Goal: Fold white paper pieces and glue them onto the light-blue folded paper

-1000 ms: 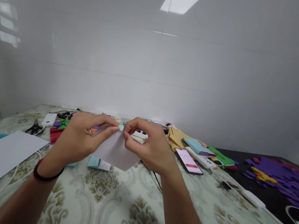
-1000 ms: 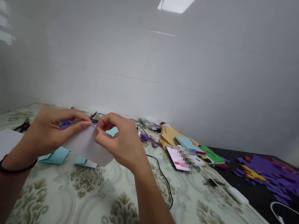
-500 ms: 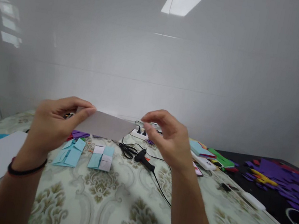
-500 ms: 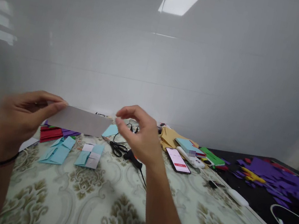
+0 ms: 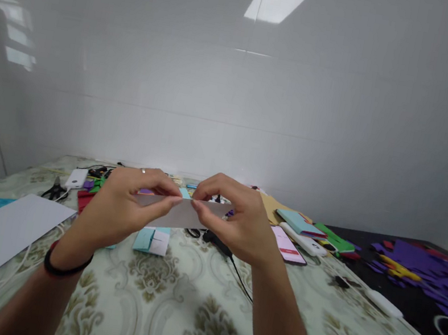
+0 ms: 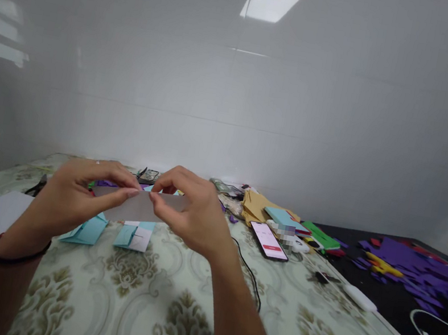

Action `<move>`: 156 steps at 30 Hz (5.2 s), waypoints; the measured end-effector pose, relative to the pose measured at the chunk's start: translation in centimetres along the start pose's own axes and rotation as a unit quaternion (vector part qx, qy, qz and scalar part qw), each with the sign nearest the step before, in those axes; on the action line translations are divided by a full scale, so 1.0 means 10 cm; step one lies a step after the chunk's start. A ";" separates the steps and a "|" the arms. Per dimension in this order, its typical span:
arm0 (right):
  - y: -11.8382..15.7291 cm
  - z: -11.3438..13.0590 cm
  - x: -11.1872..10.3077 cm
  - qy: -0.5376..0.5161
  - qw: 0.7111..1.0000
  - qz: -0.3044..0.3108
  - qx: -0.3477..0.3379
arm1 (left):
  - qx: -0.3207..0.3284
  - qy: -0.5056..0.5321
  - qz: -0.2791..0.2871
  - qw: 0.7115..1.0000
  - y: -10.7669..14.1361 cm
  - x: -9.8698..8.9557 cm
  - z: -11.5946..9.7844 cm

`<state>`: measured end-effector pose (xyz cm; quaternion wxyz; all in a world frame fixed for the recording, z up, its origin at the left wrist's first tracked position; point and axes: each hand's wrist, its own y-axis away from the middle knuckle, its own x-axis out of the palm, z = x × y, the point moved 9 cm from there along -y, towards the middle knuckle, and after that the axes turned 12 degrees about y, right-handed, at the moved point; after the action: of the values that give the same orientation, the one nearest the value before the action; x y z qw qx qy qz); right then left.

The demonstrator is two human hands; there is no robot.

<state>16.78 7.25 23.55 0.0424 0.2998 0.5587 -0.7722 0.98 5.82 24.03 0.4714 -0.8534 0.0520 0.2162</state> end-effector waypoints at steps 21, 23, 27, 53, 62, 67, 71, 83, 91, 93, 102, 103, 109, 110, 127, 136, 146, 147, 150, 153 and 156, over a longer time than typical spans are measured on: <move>0.00 -0.01 -0.01 -0.007 1.000 -0.005 -0.018 | 0.050 -0.025 0.026 0.998 0.02 0.04 -0.10; 0.00 -0.09 -0.05 0.003 1.000 0.005 -0.004 | 0.044 -0.039 0.024 0.998 0.02 -0.02 -0.07; 0.04 -0.27 -0.19 0.033 0.999 0.014 0.029 | 0.014 -0.054 0.008 0.998 0.02 -0.17 0.02; 0.01 0.06 0.06 0.042 0.998 0.017 -0.040 | -0.011 -0.012 0.053 0.998 0.01 0.07 0.03; 0.04 -0.09 -0.18 0.074 0.997 -0.004 -0.012 | -0.019 -0.033 0.028 0.999 0.06 -0.39 0.11; 0.04 -0.15 -0.19 0.081 0.997 -0.006 0.006 | -0.018 -0.020 -0.066 0.997 0.12 -0.70 0.15; 0.02 -0.08 -0.05 0.064 0.998 0.013 -0.006 | -0.004 -0.046 0.025 0.999 0.05 -0.28 0.10; 0.01 0.04 0.06 0.021 0.999 0.007 -0.037 | 0.056 -0.022 0.045 0.997 0.00 0.23 -0.06; 0.01 0.04 0.02 0.004 0.999 0.000 -0.042 | 0.050 -0.035 0.040 0.997 0.00 0.09 -0.07; 0.01 -0.01 -0.03 0.005 0.999 -0.009 -0.036 | 0.042 -0.036 0.027 0.998 0.01 -0.05 -0.03; 0.04 -0.22 -0.27 0.001 0.998 -0.066 0.015 | 0.001 -0.064 -0.018 0.998 0.04 -0.43 0.11; 0.03 -0.19 -0.24 0.000 0.998 -0.058 0.009 | 0.002 -0.064 -0.015 0.998 0.04 -0.38 0.10; 0.01 -0.05 -0.08 -0.004 0.999 -0.035 -0.017 | 0.023 -0.011 0.022 0.999 0.02 -0.12 0.02; 0.01 -0.04 -0.07 -0.004 0.999 -0.033 -0.019 | 0.024 -0.011 0.030 0.999 0.02 -0.11 0.01; 0.09 -0.35 -0.37 -0.038 0.993 -0.112 0.027 | -0.034 -0.020 -0.004 0.999 0.06 -0.53 0.25; 0.01 -0.22 0.00 0.018 0.999 0.033 0.036 | -0.052 -0.030 0.066 0.996 0.02 -0.15 0.20; 0.05 -0.57 -0.02 -0.103 0.983 -0.006 0.150 | -0.112 0.029 -0.057 0.992 0.00 -0.26 0.42; 0.06 -0.62 -0.03 -0.125 0.978 -0.015 0.164 | -0.113 0.051 -0.076 0.989 0.02 -0.30 0.43; 0.10 -0.70 -0.04 -0.161 0.969 -0.029 0.186 | -0.101 0.101 -0.075 0.987 0.04 -0.33 0.39; 0.11 -0.70 -0.04 -0.146 0.971 -0.020 0.189 | -0.080 0.157 -0.026 0.984 0.06 -0.27 0.34; 0.08 -0.62 -0.02 -0.111 0.979 0.015 0.169 | -0.070 0.254 -0.012 0.965 0.08 -0.26 0.31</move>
<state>19.84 12.37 21.73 0.0644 0.2234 0.4070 -0.8834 -2.63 7.68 23.09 0.3849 -0.9115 0.1444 -0.0107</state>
